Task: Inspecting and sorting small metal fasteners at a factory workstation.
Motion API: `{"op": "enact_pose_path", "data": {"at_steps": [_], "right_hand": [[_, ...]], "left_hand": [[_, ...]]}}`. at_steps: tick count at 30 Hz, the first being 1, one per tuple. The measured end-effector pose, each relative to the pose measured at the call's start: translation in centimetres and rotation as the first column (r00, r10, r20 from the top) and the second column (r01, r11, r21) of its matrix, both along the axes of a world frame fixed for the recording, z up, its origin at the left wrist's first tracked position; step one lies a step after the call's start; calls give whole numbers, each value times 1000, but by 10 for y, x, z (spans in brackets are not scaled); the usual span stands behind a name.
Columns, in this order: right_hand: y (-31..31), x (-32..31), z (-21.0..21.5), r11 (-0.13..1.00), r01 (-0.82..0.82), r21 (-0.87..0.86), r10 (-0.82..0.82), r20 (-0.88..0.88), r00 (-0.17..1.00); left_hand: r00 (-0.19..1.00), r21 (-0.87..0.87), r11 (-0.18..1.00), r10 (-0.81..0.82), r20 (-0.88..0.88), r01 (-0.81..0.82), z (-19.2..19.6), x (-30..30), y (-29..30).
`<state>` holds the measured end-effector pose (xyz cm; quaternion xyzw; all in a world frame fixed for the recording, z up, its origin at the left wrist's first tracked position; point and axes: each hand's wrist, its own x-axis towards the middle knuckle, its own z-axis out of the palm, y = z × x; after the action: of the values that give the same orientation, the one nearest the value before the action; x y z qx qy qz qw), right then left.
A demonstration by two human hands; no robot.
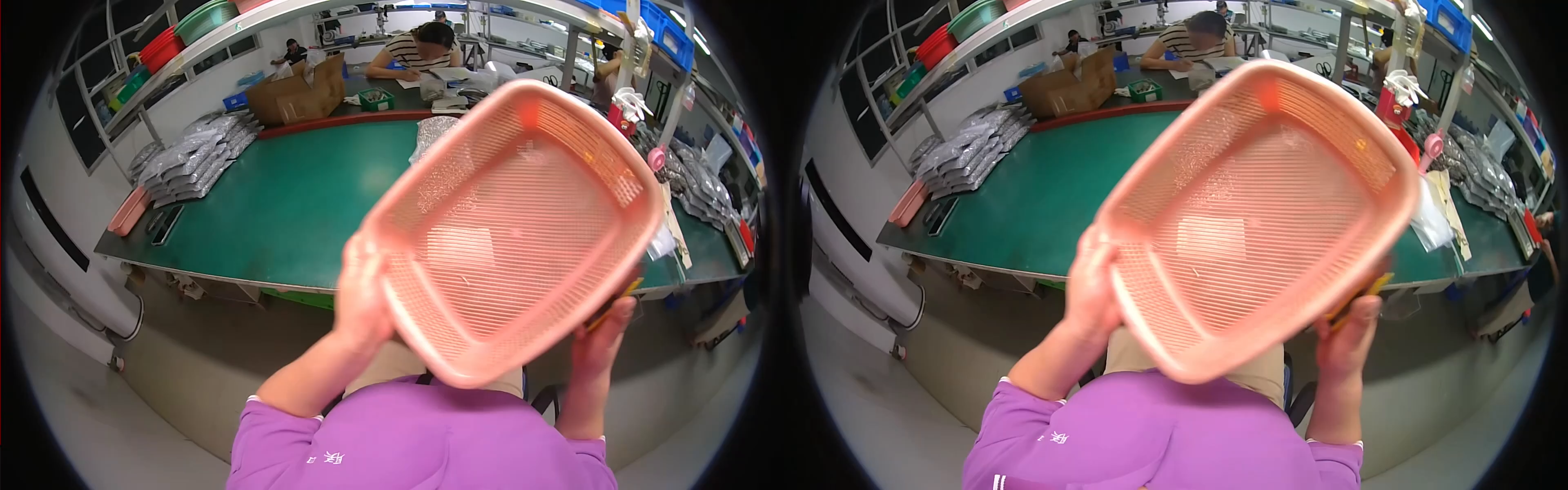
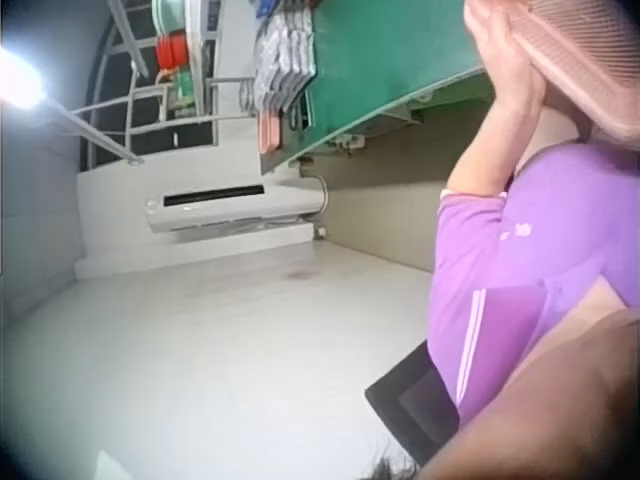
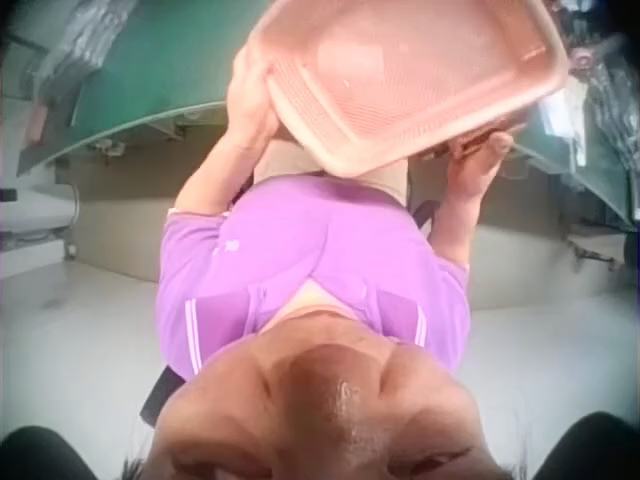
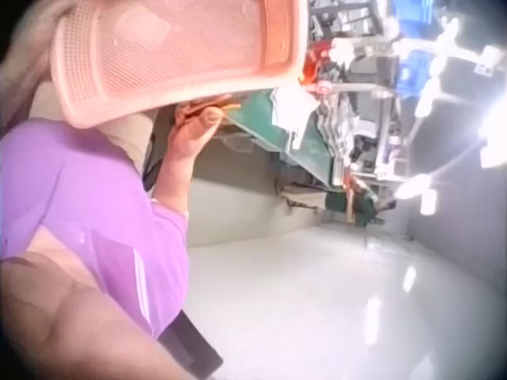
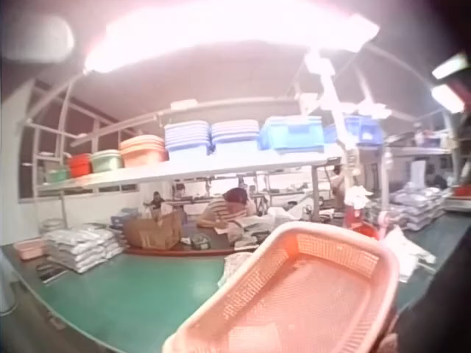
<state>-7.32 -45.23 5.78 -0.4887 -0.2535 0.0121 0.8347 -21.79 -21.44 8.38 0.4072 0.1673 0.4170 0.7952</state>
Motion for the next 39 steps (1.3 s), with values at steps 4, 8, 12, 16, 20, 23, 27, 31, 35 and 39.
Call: {"op": "enact_pose_path", "data": {"at_steps": [4,8,12,16,20,23,27,31,35,39], "right_hand": [[-61,19,2,969,246,-30,-248,-59,967],[-134,12,-1,940,270,-208,-298,-120,947],[-140,-60,24,910,324,259,-194,-425,884],[-135,-106,42,836,538,108,-447,-433,783],[-207,-69,0,956,237,-173,-293,-535,792],[-263,-11,-70,837,-8,-548,-266,-419,868],[-221,-4,-86,760,-81,-644,-249,-404,880],[-152,0,-101,845,-145,-515,-96,-413,906],[-77,13,-143,913,-224,-340,67,-418,906],[-19,19,-163,886,-245,-393,98,-358,929]], "left_hand": [[945,-31,946,-323,-48,322,-29,15,-57],[813,-92,825,-565,-142,557,-38,11,-91],[562,109,564,-748,-353,818,-46,8,-108],[140,-21,168,-880,-453,986,-47,11,-121],[-123,-208,-16,-851,-510,978,-36,30,-125],[-217,-265,-72,-787,-577,962,-59,43,-134],[48,-185,200,-792,-609,962,-106,39,-111],[134,-90,296,-658,-741,951,-122,9,-59],[463,54,602,-551,-695,797,-151,-30,-25],[528,151,660,-419,-739,736,-181,-54,8]]}}
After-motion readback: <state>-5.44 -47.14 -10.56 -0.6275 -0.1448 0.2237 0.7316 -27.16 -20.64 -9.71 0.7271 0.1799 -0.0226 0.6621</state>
